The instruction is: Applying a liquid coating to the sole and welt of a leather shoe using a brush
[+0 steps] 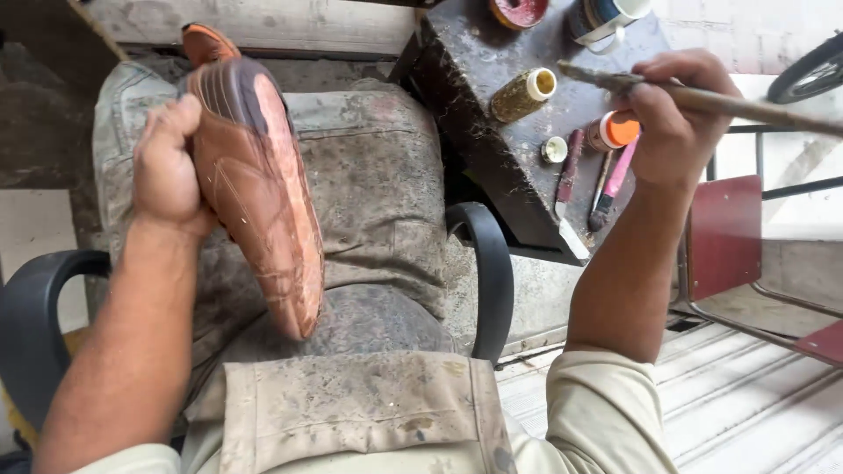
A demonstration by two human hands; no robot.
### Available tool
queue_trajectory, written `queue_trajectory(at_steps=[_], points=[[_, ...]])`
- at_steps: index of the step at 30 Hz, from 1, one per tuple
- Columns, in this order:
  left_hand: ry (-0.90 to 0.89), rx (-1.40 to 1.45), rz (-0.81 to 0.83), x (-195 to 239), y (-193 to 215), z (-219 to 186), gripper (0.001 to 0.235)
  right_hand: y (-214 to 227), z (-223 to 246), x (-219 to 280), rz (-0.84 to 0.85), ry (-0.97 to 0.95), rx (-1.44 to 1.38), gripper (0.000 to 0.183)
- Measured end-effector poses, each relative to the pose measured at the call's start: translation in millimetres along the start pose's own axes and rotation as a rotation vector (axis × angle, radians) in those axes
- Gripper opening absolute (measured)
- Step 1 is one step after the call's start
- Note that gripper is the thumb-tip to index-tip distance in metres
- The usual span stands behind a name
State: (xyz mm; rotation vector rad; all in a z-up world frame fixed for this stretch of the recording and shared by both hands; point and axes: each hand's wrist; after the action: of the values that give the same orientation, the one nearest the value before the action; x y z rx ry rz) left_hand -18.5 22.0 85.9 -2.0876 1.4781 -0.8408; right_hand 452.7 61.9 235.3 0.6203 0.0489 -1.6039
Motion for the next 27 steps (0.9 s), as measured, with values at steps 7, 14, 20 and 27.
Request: queue_trajectory(at_steps=[7,14,20,27], points=[[-0.016,0.087,0.177,22.6,-8.7,11.2,0.031,-10.0,-18.4,-25.0,0.116,-0.324,0.23,0.012],[0.178,0.231,0.276,29.2,11.3,18.3,0.058,-30.4,-42.8,-31.8,0.177,-0.326,0.395,0.02],[0.175,0.296,0.467,42.7,32.5,23.4,0.047,-39.7,-58.2,-28.4,0.193,-0.279,0.653,0.017],[0.023,-0.053,0.247,48.6,11.2,17.8,0.043,-38.9,-54.6,-28.6,0.151,-0.277,0.581,0.008]])
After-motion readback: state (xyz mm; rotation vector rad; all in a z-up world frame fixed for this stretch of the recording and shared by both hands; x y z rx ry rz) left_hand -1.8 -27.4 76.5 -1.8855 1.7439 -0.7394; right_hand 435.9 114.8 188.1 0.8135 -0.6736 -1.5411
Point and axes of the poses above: each hand's wrist, its own x-axis away from the middle knuckle, its own y-axis out of the back of the hand, z = x × y, and after that the axes turned 9 degrees about -y, right-handed
